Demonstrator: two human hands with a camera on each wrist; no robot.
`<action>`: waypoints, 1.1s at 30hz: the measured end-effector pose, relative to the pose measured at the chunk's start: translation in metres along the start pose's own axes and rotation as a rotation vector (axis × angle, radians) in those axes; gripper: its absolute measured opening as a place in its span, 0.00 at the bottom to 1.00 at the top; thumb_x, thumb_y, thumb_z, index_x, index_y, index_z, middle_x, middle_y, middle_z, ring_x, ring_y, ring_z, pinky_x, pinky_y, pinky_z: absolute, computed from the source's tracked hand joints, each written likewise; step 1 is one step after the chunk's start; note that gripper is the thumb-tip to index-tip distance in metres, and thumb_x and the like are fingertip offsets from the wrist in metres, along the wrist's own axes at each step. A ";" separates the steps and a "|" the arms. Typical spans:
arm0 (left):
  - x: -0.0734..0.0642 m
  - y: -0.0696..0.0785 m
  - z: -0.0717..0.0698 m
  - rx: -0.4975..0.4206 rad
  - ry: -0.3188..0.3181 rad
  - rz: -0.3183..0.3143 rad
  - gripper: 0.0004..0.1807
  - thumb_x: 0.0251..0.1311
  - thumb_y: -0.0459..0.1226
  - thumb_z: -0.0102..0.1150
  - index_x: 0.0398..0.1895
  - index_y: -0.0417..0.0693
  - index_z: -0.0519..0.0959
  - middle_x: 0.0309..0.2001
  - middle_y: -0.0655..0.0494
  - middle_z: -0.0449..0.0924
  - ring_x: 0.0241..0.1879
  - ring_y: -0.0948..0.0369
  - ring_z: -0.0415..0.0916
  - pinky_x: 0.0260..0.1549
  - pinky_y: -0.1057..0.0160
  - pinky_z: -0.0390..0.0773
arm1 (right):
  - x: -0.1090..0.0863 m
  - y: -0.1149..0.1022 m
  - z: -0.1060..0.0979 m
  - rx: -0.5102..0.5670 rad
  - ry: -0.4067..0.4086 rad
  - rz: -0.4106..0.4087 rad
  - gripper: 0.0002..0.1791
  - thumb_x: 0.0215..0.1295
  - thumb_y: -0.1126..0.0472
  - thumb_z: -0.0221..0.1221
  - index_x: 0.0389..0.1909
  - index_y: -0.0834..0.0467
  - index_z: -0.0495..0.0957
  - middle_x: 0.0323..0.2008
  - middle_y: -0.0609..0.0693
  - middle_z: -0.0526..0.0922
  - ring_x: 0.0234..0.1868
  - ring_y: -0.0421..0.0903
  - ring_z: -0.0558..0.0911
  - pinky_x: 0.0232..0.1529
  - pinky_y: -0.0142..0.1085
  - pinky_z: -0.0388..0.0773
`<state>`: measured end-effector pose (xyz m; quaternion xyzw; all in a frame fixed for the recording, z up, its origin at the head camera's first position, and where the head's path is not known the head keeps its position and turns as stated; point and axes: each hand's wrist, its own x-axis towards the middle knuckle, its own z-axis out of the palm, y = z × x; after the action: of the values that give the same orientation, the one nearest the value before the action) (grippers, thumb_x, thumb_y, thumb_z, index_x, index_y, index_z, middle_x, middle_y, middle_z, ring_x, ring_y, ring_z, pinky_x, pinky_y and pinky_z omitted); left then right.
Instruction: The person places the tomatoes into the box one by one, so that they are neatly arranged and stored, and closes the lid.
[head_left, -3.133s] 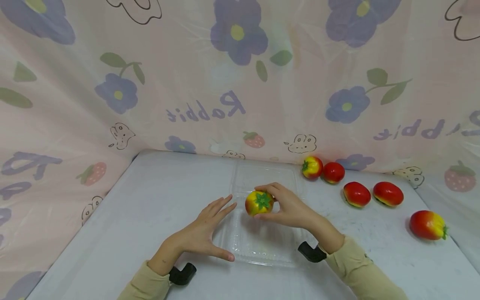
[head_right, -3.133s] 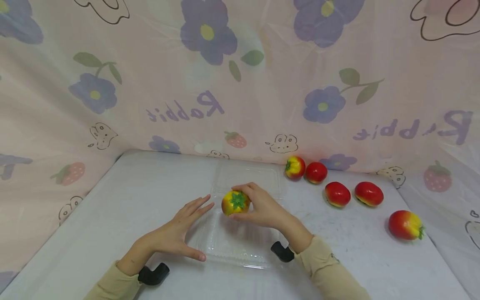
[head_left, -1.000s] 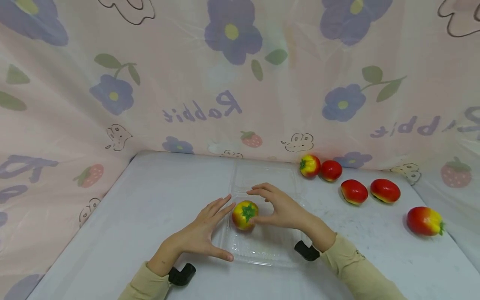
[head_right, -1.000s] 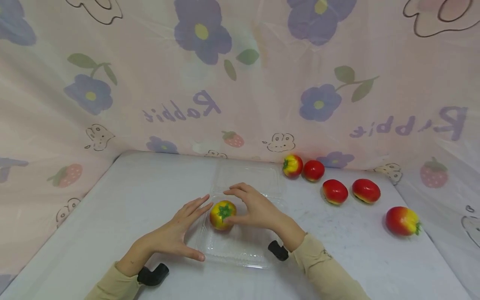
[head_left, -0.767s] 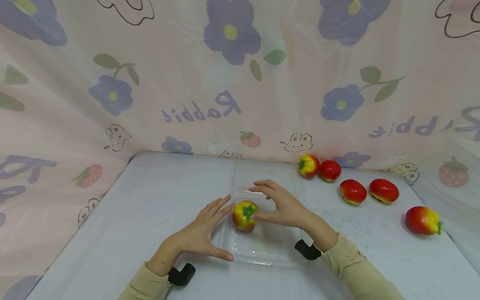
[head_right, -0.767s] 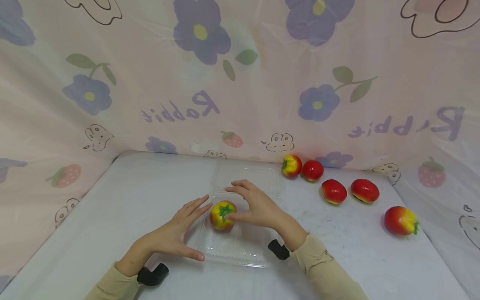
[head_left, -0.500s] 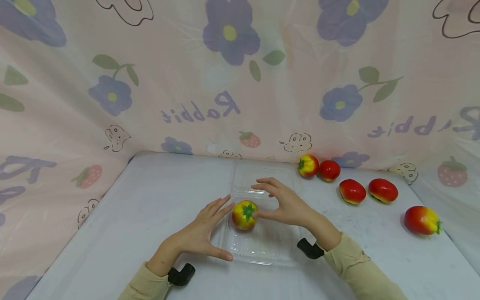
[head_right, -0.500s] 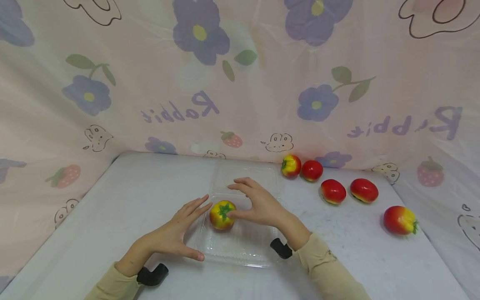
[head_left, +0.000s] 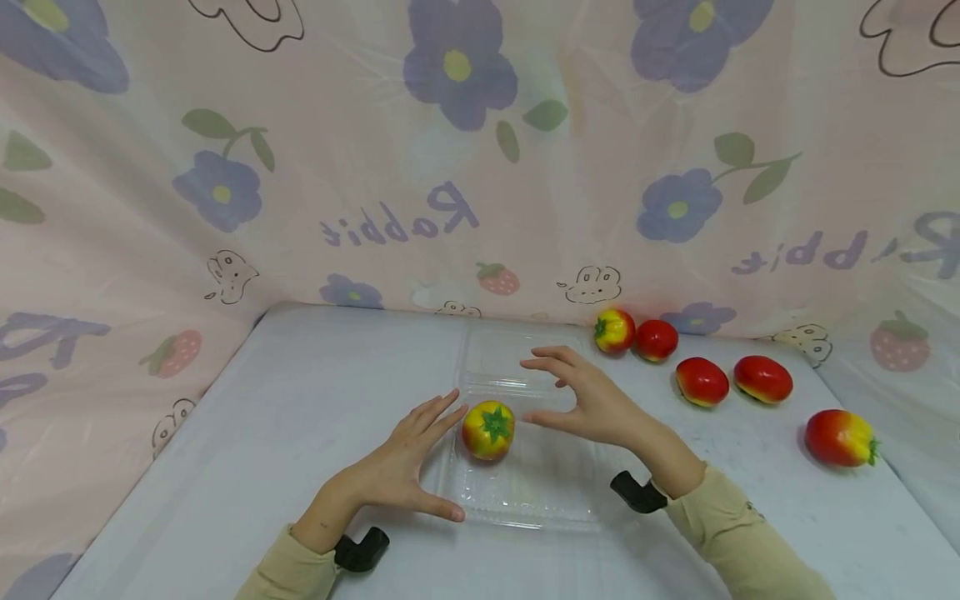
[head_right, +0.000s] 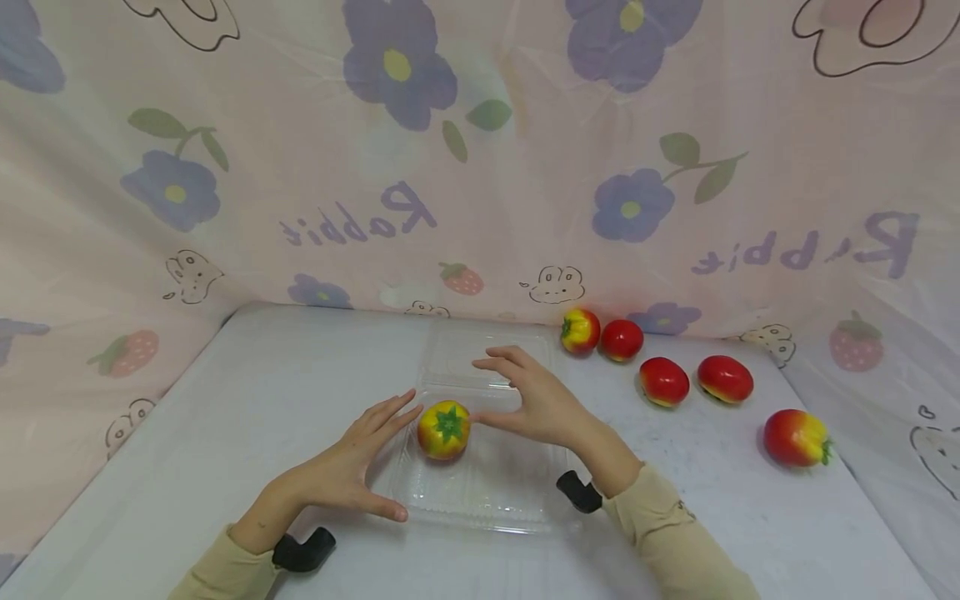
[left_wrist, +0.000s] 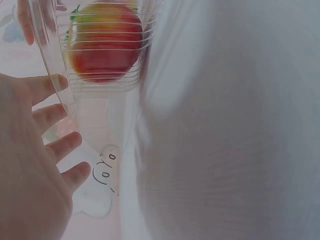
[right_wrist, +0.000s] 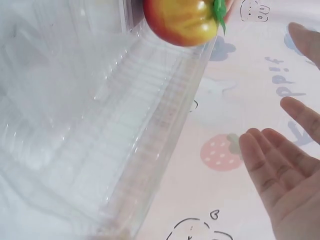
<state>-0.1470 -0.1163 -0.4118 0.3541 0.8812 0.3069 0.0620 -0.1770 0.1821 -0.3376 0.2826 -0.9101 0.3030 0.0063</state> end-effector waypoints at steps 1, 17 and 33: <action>0.000 0.000 0.000 0.001 0.000 0.000 0.65 0.36 0.63 0.72 0.76 0.51 0.49 0.78 0.52 0.35 0.75 0.44 0.36 0.66 0.31 0.45 | -0.001 0.001 -0.001 0.005 0.001 0.007 0.35 0.53 0.47 0.70 0.62 0.49 0.72 0.66 0.54 0.67 0.52 0.51 0.78 0.49 0.46 0.81; -0.001 0.001 0.000 -0.008 0.009 0.012 0.65 0.36 0.64 0.72 0.76 0.53 0.48 0.78 0.58 0.33 0.75 0.46 0.36 0.67 0.32 0.45 | -0.009 0.010 -0.013 -0.012 0.064 0.009 0.34 0.53 0.49 0.70 0.62 0.51 0.72 0.65 0.54 0.69 0.46 0.46 0.79 0.44 0.36 0.81; -0.001 0.001 0.000 -0.003 0.010 0.011 0.65 0.36 0.65 0.71 0.77 0.59 0.46 0.78 0.60 0.32 0.75 0.45 0.36 0.67 0.32 0.44 | -0.015 0.030 -0.022 -0.032 0.138 0.069 0.33 0.53 0.51 0.70 0.61 0.53 0.73 0.64 0.55 0.70 0.43 0.47 0.79 0.42 0.36 0.80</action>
<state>-0.1459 -0.1165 -0.4117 0.3574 0.8791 0.3101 0.0562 -0.1837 0.2213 -0.3383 0.2292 -0.9214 0.3073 0.0631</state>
